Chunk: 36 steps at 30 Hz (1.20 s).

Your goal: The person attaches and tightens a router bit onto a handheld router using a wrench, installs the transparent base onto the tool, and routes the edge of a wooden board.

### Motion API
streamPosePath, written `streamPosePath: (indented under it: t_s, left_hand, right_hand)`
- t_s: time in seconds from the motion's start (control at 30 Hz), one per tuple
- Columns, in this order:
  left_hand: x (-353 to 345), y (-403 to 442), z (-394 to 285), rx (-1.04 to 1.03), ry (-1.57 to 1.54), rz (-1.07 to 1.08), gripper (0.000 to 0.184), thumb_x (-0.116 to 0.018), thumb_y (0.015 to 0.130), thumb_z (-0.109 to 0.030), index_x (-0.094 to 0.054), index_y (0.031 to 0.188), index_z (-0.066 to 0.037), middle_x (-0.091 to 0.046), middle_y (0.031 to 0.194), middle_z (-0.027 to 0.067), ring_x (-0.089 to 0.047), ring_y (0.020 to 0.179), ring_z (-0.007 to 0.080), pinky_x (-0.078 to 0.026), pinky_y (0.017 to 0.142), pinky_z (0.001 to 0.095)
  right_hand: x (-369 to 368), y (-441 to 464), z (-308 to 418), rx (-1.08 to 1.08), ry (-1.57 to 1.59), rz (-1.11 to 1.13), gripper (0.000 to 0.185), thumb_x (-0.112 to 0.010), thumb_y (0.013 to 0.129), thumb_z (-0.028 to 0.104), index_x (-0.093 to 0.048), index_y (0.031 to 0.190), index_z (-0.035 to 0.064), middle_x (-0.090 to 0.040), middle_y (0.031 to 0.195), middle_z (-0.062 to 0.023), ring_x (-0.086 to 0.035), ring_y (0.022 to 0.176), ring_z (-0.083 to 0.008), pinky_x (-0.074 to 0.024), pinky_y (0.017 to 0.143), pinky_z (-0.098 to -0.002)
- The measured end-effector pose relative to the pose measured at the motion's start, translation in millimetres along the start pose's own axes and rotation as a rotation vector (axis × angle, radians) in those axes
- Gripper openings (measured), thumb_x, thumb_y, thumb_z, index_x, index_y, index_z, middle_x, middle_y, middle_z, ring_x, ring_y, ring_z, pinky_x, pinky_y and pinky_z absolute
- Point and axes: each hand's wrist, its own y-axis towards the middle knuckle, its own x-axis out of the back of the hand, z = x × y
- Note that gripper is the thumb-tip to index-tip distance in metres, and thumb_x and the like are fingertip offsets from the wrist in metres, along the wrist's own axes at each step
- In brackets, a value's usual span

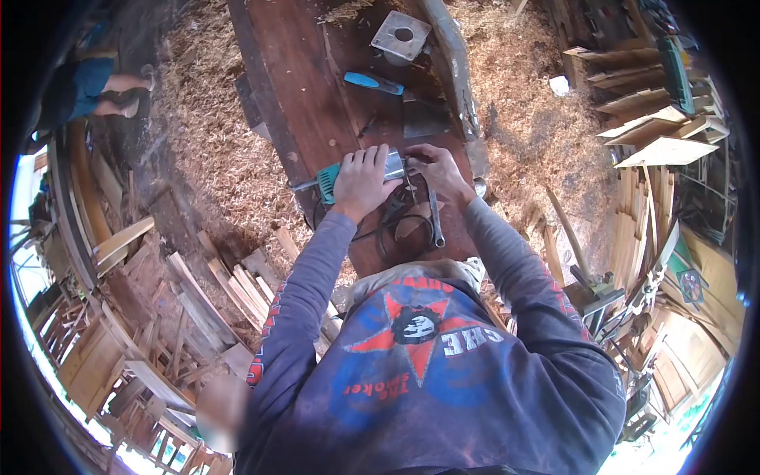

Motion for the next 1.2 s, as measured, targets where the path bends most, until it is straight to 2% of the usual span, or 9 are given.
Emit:
streamPosePath:
  t_s: [0.2, 0.3, 0.47, 0.77, 0.9, 0.97, 1.0, 1.07, 1.2]
  left_hand:
    - [0.4, -1.2, 1.0, 0.000, -0.025, -0.014, 0.078, -0.079, 0.078, -0.051, -0.055, 0.134, -0.004, -0.064, 0.121, 0.0101, -0.062, 0.110, 0.0272, -0.047, 0.095, 0.0419]
    - [-0.7, -2.0, 1.7, 0.005, -0.011, 0.002, 0.078, -0.079, 0.078, -0.051, -0.055, 0.135, -0.004, -0.064, 0.120, 0.0098, -0.062, 0.109, 0.0270, -0.047, 0.094, 0.0420]
    - [-1.1, -1.4, 0.9, 0.000, -0.019, -0.032, 0.078, -0.080, 0.077, -0.051, -0.054, 0.134, -0.004, -0.064, 0.117, 0.0092, -0.062, 0.107, 0.0268, -0.047, 0.093, 0.0420]
    - [-4.2, -3.3, 3.2, -0.020, -0.005, -0.079, 0.079, -0.080, 0.075, -0.052, -0.054, 0.133, -0.005, -0.064, 0.113, 0.0080, -0.062, 0.104, 0.0259, -0.047, 0.090, 0.0406]
    - [1.7, -2.3, 0.6, 0.020, -0.059, 0.035, 0.079, -0.078, 0.078, -0.051, -0.053, 0.135, -0.002, -0.064, 0.120, 0.0117, -0.062, 0.110, 0.0290, -0.046, 0.094, 0.0424]
    - [-0.9, -7.2, -3.3, 0.029, -0.015, -0.073, 0.081, -0.077, 0.079, -0.052, -0.053, 0.136, -0.001, -0.063, 0.124, 0.0158, -0.060, 0.115, 0.0325, -0.045, 0.099, 0.0449]
    - [4.0, -4.9, -4.8, 0.074, -0.097, 0.010, 0.083, -0.077, 0.078, -0.052, -0.053, 0.138, 0.001, -0.062, 0.128, 0.0194, -0.058, 0.120, 0.0355, -0.042, 0.104, 0.0478]
    - [4.2, -5.1, -4.1, 0.088, -0.114, 0.023, 0.088, -0.077, 0.077, -0.053, -0.052, 0.141, 0.002, -0.059, 0.135, 0.0210, -0.056, 0.126, 0.0360, -0.041, 0.107, 0.0485]
    - [12.8, -9.9, -2.2, 0.000, -0.056, 0.015, 0.084, -0.075, 0.081, -0.054, -0.052, 0.140, 0.001, -0.062, 0.129, 0.0165, -0.059, 0.119, 0.0319, -0.045, 0.100, 0.0444]
  right_hand:
    - [-10.2, -5.2, -13.2, 0.127, 0.014, -0.088, 0.026, -0.063, 0.097, -0.001, -0.066, 0.122, -0.0031, -0.072, 0.110, -0.0104, -0.071, 0.095, -0.0174, -0.0588, 0.084, -0.0310]
    - [-6.8, -8.5, -18.6, 0.002, 0.230, -0.112, 0.028, -0.061, 0.099, 0.000, -0.062, 0.126, -0.0052, -0.071, 0.110, -0.0127, -0.071, 0.098, -0.0194, -0.0591, 0.090, -0.0311]
    - [1.0, -3.8, -29.6, -0.086, 0.641, -0.020, 0.035, -0.053, 0.104, 0.002, -0.050, 0.136, -0.0121, -0.062, 0.128, -0.0191, -0.068, 0.108, -0.0245, -0.0589, 0.098, -0.0349]
    - [6.0, -3.6, -31.0, -0.099, 0.725, 0.034, 0.038, -0.050, 0.105, 0.002, -0.046, 0.139, -0.0132, -0.060, 0.129, -0.0210, -0.067, 0.109, -0.0271, -0.0589, 0.098, -0.0357]
    - [1.6, -2.6, -31.0, -0.115, 0.676, -0.039, 0.034, -0.053, 0.104, 0.005, -0.054, 0.135, -0.0106, -0.066, 0.119, -0.0177, -0.069, 0.103, -0.0241, -0.0604, 0.090, -0.0326]
    - [-2.2, -5.5, -27.2, -0.006, 0.234, -0.088, 0.033, -0.061, 0.101, 0.010, -0.060, 0.129, -0.0075, -0.068, 0.111, -0.0140, -0.069, 0.100, -0.0207, -0.0601, 0.085, -0.0303]
    - [-3.6, 3.7, -42.9, 0.091, 0.193, -0.117, 0.032, -0.068, 0.097, 0.015, -0.066, 0.123, -0.0043, -0.069, 0.106, -0.0105, -0.068, 0.097, -0.0167, -0.0583, 0.082, -0.0291]
    - [-8.2, 2.8, -33.9, 0.076, 0.187, -0.114, 0.029, -0.071, 0.094, 0.012, -0.067, 0.118, -0.0023, -0.070, 0.104, -0.0072, -0.065, 0.092, -0.0140, -0.0559, 0.080, -0.0296]
    - [-12.5, 1.7, -25.9, 0.147, 0.151, -0.130, 0.025, -0.069, 0.094, 0.004, -0.066, 0.117, -0.0039, -0.071, 0.103, -0.0086, -0.067, 0.093, -0.0148, -0.0584, 0.082, -0.0307]
